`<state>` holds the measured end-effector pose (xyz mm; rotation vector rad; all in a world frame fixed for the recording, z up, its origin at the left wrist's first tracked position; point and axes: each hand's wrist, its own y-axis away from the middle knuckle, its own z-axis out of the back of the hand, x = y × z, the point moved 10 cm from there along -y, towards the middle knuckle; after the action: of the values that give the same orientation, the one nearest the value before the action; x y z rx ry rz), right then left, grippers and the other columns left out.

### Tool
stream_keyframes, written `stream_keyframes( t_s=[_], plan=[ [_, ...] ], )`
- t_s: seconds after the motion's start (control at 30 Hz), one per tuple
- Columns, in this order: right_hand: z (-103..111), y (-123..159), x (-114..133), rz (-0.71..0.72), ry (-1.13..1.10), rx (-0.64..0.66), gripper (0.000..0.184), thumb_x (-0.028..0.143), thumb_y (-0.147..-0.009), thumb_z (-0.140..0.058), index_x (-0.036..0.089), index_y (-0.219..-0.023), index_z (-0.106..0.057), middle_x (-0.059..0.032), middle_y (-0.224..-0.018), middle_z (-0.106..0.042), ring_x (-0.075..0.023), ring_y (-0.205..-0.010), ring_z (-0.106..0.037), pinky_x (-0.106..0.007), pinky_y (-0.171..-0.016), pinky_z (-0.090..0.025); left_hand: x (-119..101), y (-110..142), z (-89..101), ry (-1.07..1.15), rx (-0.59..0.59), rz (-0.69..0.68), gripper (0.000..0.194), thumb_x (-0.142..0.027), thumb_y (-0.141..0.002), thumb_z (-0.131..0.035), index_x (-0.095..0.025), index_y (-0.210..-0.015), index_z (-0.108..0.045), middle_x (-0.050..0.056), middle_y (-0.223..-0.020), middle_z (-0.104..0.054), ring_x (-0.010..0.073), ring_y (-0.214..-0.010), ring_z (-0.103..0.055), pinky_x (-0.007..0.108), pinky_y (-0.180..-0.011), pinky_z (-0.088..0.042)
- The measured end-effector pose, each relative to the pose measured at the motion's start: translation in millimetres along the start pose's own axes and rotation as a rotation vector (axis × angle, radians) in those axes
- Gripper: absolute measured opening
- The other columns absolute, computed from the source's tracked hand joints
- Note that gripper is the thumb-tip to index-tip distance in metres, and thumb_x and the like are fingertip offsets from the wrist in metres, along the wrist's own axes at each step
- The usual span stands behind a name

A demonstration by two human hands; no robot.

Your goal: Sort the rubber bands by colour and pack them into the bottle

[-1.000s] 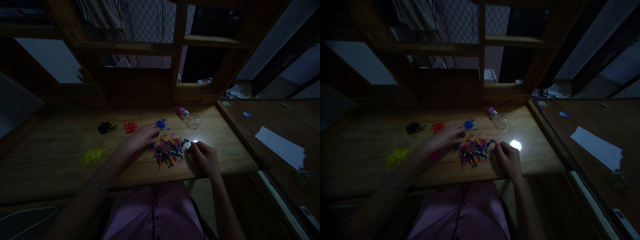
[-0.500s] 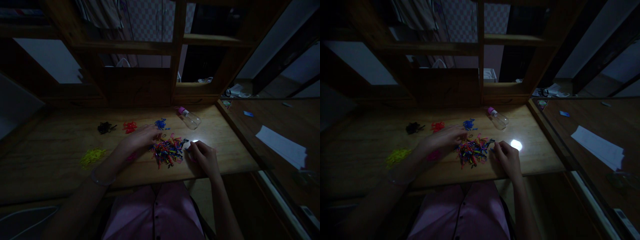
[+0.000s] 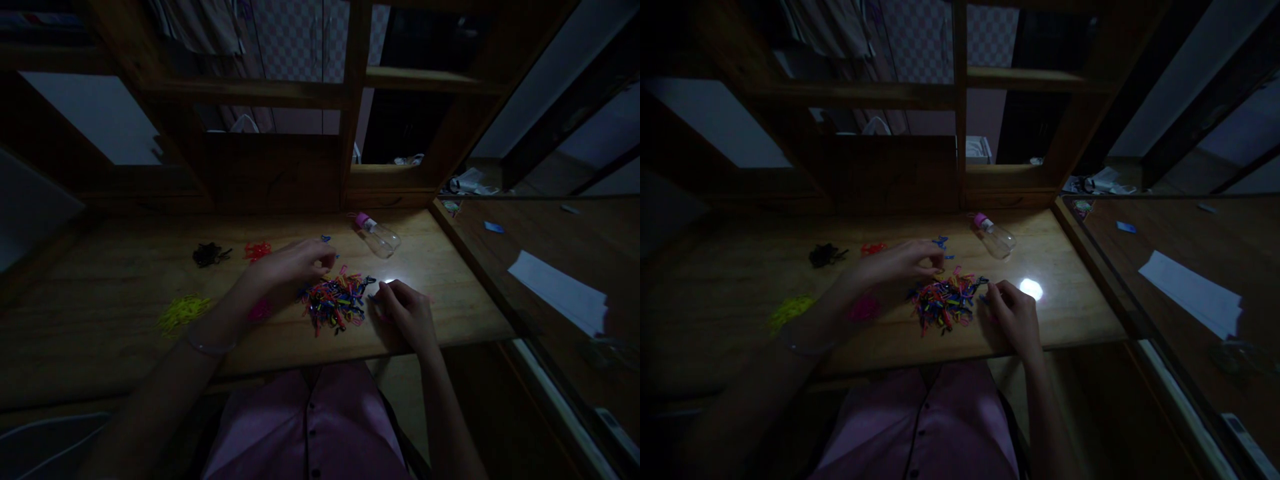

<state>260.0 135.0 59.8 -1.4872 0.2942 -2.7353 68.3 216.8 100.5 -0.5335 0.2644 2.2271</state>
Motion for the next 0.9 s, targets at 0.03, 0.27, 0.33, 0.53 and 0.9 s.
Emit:
stream_keyframes(
  t_s=[0.03,0.27,0.33,0.53,0.9],
  plan=[
    [0,0,0,-0.002,-0.001,0.002,0.036,0.047,-0.095,-0.051,0.020,-0.077,-0.067,-0.0011,-0.067,-0.067,-0.0159,-0.061,-0.062,-0.024,-0.057,-0.043,-1,-2,-2.2,0.006,0.020,0.005,0.010,-0.019,-0.086,-0.053,-0.021,-0.090,-0.063,0.003,-0.092,-0.063,0.0171,-0.084,-0.055,0.028,-0.075,-0.040],
    [-1,0,-1,-0.013,-0.012,0.019,0.035,0.047,-0.095,-0.051,0.019,-0.079,-0.066,-0.0009,-0.067,-0.067,-0.0155,-0.060,-0.061,-0.024,-0.057,-0.042,2,-6,-26.4,-0.023,0.147,-0.003,0.017,-0.015,-0.086,-0.051,-0.019,-0.095,-0.065,0.005,-0.097,-0.063,0.0181,-0.092,-0.056,0.028,-0.082,-0.042],
    [-2,0,-2,-0.012,-0.009,0.027,0.035,0.047,-0.095,-0.052,0.019,-0.080,-0.067,-0.0012,-0.068,-0.068,-0.0159,-0.061,-0.061,-0.025,-0.057,-0.043,3,-6,-29.8,-0.036,0.157,-0.009,0.016,-0.015,-0.086,-0.051,-0.018,-0.094,-0.065,0.005,-0.096,-0.062,0.0181,-0.091,-0.055,0.028,-0.082,-0.043],
    [-3,0,-3,-0.004,-0.011,0.035,0.034,0.046,-0.095,-0.052,0.019,-0.080,-0.066,-0.0012,-0.070,-0.068,-0.0161,-0.064,-0.062,-0.025,-0.059,-0.042,7,-6,-34.2,-0.061,0.127,-0.022,0.012,-0.016,-0.086,-0.049,-0.017,-0.090,-0.060,0.006,-0.093,-0.060,0.0184,-0.088,-0.053,0.028,-0.082,-0.042],
    [-4,0,-8,-0.027,-0.029,0.044,0.034,0.046,-0.095,-0.052,0.019,-0.080,-0.065,-0.0006,-0.067,-0.064,-0.0150,-0.060,-0.058,-0.024,-0.056,-0.040,7,3,-24.7,-0.038,0.124,-0.042,0.015,-0.022,-0.089,-0.048,-0.015,-0.097,-0.058,0.008,-0.099,-0.058,0.0188,-0.092,-0.052,0.028,-0.083,-0.040]
  ],
)
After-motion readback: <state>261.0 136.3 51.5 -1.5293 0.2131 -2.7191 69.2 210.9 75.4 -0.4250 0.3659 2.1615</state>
